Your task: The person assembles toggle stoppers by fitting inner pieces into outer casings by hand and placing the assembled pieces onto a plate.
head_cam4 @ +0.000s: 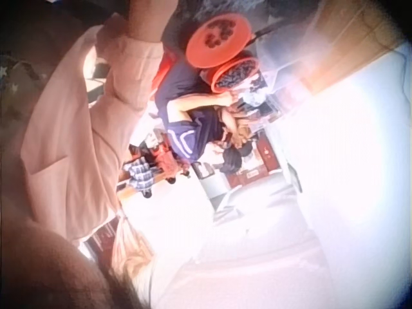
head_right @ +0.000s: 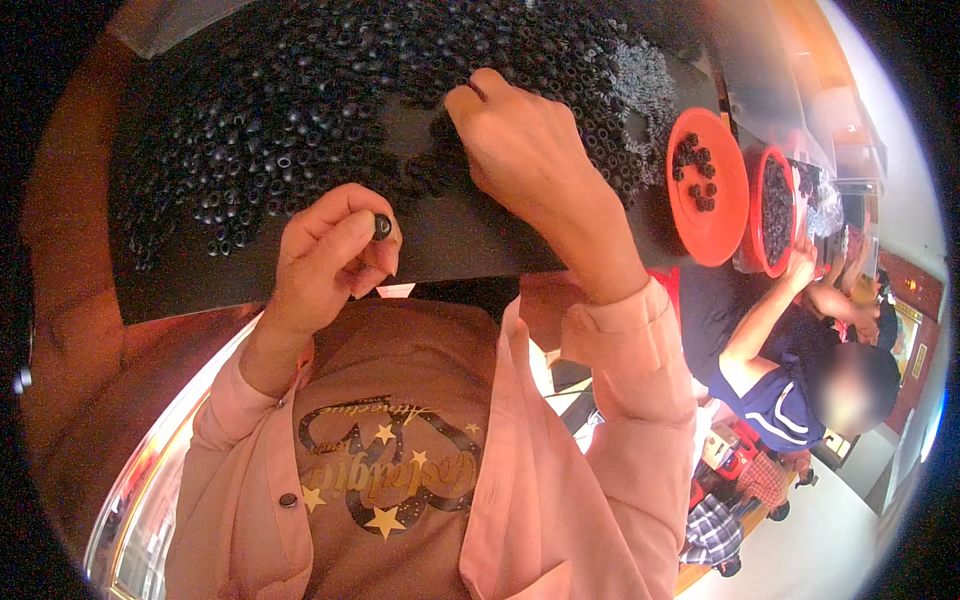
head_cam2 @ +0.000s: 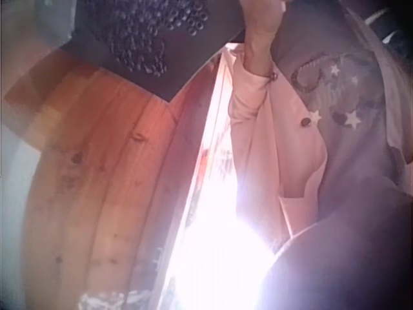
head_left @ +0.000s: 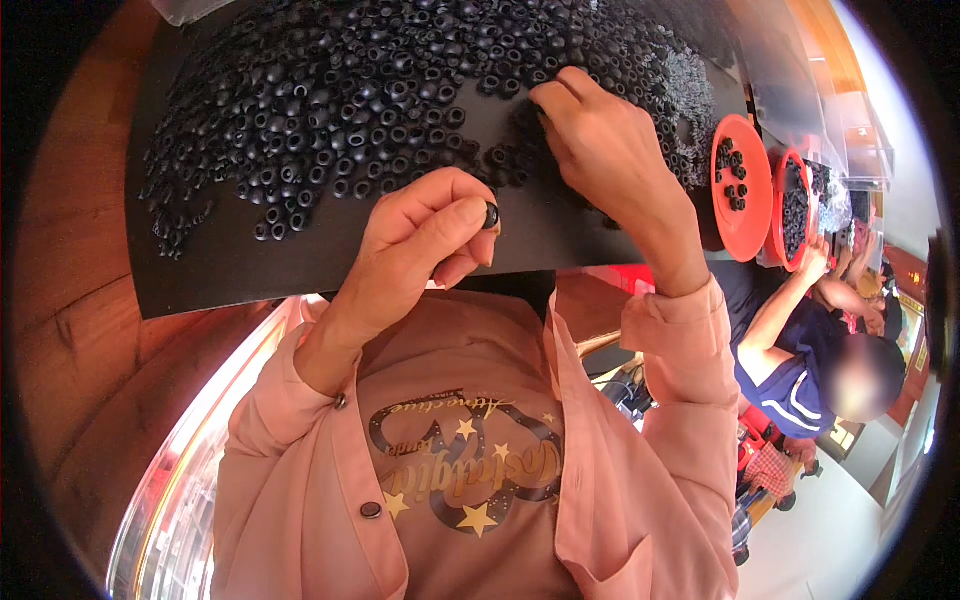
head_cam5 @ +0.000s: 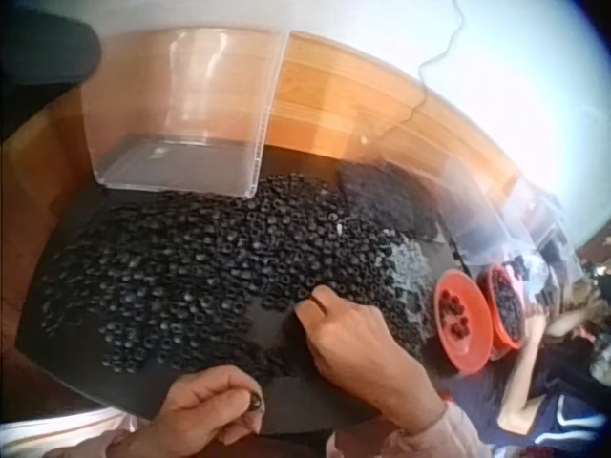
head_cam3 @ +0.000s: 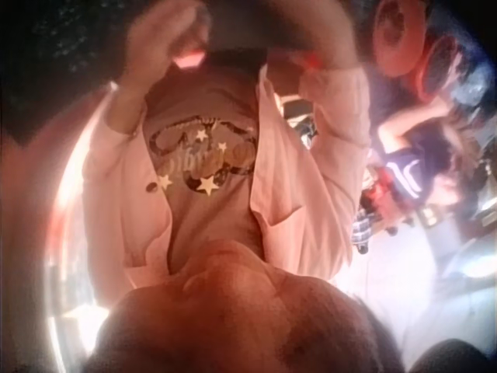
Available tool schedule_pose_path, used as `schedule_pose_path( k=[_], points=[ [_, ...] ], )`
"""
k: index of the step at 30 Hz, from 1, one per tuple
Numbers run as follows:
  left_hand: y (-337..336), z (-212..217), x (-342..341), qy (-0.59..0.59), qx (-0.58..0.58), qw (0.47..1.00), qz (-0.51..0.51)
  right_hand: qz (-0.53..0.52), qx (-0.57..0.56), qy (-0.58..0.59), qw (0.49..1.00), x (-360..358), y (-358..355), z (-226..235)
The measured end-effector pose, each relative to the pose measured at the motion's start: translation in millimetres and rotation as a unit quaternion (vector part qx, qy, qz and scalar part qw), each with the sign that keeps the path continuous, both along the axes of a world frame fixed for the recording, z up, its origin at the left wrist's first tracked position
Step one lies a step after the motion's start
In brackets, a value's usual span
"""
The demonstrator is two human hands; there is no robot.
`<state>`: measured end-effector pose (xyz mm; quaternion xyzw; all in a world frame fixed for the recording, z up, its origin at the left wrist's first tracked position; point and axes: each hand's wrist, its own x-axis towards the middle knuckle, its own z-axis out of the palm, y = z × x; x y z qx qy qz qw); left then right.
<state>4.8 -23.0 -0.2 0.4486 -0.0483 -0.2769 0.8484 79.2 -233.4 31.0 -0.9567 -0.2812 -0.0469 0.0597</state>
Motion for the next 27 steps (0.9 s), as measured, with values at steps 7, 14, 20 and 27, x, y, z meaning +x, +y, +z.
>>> schedule_pose_path(
  k=[7, 14, 20, 27],
  points=[
    [1, 0, 0, 0.003, -0.001, 1.000, 0.001, 0.048, 0.165, -0.002, 0.985, 4, 5, 8],
    [2, -1, 0, 0.018, -0.001, 1.000, 0.012, -0.046, 0.445, 0.228, 0.865, -34, 17, 25],
    [4, -4, 1, 0.041, -0.036, 0.998, 0.016, -0.006, 0.593, 0.313, 0.742, -58, 23, 19],
    [10, -5, 0, 0.046, -0.056, 0.997, 0.009, 0.057, 0.491, 0.159, 0.855, -60, 35, -1]
  ],
)
